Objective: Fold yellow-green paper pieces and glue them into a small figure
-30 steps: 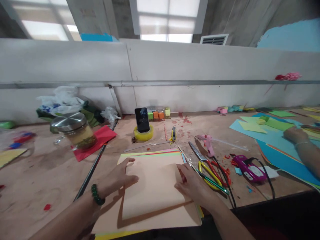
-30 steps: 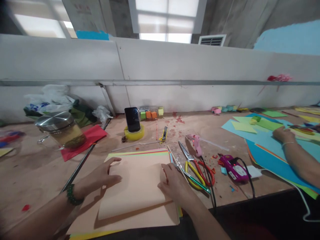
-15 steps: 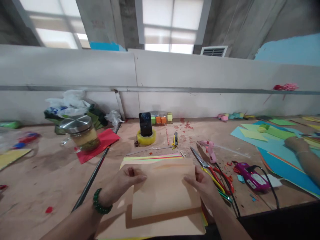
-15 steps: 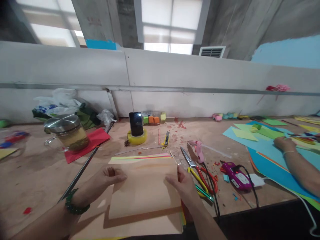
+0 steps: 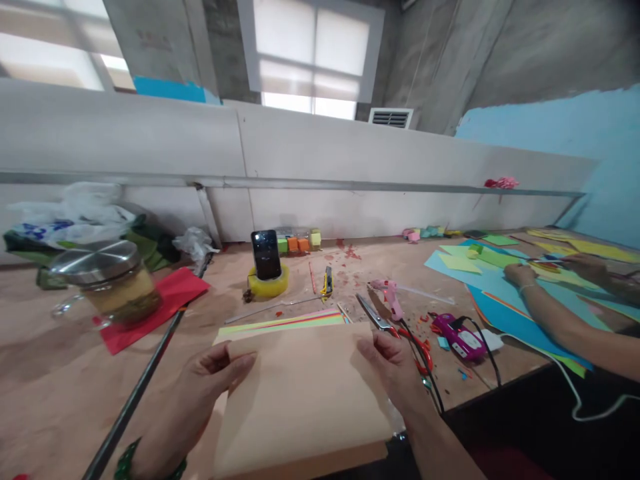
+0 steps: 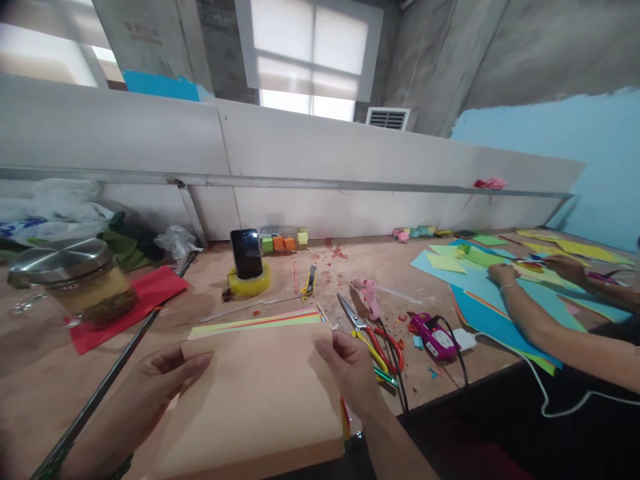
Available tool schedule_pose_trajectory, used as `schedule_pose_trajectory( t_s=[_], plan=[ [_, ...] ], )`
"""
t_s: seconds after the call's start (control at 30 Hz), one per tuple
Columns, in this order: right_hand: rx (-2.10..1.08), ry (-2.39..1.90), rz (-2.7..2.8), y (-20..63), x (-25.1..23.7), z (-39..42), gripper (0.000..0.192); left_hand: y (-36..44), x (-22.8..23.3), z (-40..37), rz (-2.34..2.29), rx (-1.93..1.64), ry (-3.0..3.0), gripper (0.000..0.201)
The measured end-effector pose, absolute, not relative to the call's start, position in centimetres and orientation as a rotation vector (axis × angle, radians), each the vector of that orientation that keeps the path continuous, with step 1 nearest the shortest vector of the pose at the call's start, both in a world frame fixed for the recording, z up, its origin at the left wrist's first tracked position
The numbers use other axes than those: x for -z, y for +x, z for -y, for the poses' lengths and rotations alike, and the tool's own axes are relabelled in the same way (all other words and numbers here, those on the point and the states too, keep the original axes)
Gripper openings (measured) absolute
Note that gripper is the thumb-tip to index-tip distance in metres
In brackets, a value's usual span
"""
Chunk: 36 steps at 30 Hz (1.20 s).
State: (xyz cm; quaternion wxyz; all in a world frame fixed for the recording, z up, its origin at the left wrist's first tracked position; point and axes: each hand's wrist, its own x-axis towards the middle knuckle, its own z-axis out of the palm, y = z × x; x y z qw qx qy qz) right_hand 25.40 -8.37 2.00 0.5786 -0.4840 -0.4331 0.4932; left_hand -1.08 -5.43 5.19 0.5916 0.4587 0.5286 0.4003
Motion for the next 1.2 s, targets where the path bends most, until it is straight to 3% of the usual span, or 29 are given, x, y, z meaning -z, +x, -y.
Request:
schedule_pose_trajectory(
  t_s=[0.4,1.2],
  plan=[
    [-1.142,-1.262,0.906,26.1,-1.1,8.7,0.040,-1.3,-5.1,5.5,-1.201,-1.068,0.977,0.043],
    [-0.972,-1.207,0.960,24.2,-2.4,8.2,0.043,-3.5,-4.8,6.5,-1.280,-0.919,0.888,0.045]
  ],
)
